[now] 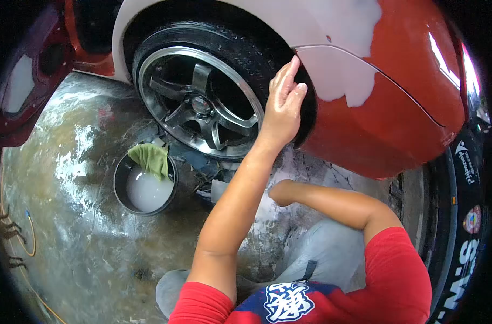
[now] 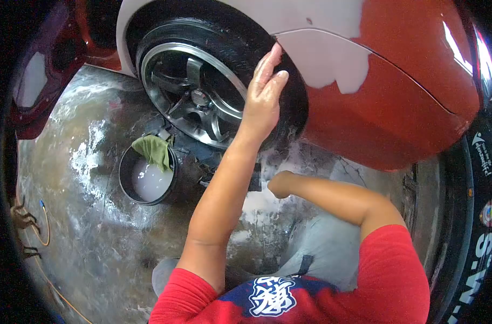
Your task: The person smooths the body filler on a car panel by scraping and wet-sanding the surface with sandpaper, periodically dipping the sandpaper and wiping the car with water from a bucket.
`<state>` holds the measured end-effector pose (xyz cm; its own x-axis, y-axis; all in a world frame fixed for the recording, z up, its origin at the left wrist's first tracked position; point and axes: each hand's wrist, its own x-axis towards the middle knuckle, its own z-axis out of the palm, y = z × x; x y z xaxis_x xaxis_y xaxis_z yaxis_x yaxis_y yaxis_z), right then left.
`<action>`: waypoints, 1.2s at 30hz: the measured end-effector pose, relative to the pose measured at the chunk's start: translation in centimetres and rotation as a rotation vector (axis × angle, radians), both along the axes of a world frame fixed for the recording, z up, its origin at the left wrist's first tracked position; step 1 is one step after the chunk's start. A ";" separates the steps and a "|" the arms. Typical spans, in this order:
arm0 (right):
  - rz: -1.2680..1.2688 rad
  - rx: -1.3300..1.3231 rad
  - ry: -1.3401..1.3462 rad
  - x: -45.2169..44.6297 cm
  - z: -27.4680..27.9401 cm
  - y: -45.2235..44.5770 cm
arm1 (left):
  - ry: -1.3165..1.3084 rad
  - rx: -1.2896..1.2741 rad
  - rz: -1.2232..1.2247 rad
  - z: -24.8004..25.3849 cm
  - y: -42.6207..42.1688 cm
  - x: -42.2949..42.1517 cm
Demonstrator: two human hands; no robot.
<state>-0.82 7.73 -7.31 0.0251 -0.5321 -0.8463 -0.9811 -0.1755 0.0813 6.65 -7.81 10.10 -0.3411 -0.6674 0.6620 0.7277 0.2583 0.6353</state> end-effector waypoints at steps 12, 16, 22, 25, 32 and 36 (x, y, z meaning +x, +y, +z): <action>0.000 -0.072 -0.039 -1.0 -0.8 0.8 | -0.322 -0.391 0.504 4.2 -2.3 3.7; -0.006 -0.050 -0.017 -1.4 -0.5 1.2 | -0.292 -0.393 0.469 4.8 -2.2 3.6; -0.014 -0.117 -0.051 -2.6 -0.8 2.5 | -0.281 -0.350 0.513 5.2 -2.3 3.0; -0.013 -0.140 -0.058 -2.7 -0.9 2.7 | -0.373 -0.370 0.606 5.1 -2.4 3.6; -0.039 -0.097 -0.074 -2.3 -0.4 2.3 | -0.244 -0.331 0.410 5.0 -2.4 2.4; -0.020 -0.113 -0.092 -2.0 -0.7 2.5 | -0.315 -0.329 0.393 5.6 -1.4 2.8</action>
<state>-2.85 10.19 -8.00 0.0884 -0.6253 -0.7754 -0.9885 -0.1508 0.0089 9.46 -9.20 15.71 -0.3233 -0.5606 0.7624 0.3278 0.6894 0.6460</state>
